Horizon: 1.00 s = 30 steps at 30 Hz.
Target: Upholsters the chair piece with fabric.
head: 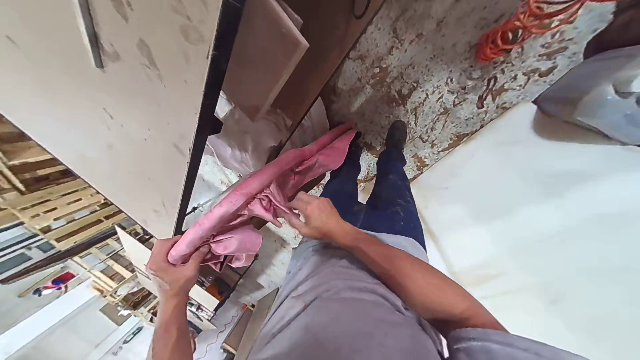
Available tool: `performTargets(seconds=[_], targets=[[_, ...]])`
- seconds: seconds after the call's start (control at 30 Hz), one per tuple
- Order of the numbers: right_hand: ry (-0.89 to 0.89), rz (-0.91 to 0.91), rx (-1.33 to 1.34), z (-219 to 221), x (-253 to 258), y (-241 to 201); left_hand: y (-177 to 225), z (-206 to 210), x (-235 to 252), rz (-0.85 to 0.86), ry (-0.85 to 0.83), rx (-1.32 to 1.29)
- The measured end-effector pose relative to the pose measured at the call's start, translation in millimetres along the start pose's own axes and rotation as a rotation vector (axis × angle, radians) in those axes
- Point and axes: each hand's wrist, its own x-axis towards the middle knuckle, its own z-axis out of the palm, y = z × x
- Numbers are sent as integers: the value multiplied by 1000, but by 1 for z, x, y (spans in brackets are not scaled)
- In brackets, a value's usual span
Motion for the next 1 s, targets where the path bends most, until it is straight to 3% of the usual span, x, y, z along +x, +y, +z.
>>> performTargets(seconds=[0.13, 0.2, 0.33, 0.43, 0.6, 0.73, 0.83, 0.9, 1.0], targets=[[283, 75, -98, -49, 4, 19, 7, -3, -2, 103, 69, 14], [311, 44, -172, -79, 20, 17, 20, -7, -2, 136, 98, 33], [8, -140, -299, -110, 30, -9, 57, -18, -25, 208, 96, 52], [-227, -239, -370, -110, -12, -17, 97, -17, -62, 327, 65, 5], [-213, -355, -375, -102, -110, -5, 128, 3, -131, 519, 119, -163], [-187, -297, -389, -124, -139, 6, 69, -7, -174, 339, -46, -13], [-197, -293, -387, -154, -122, -2, 31, 20, -200, 138, -127, -56], [-220, -284, -409, -173, -113, -5, 39, 36, -206, 38, -125, -183], [-175, -237, -446, -214, -111, 4, 92, 40, -187, 0, 129, -346]])
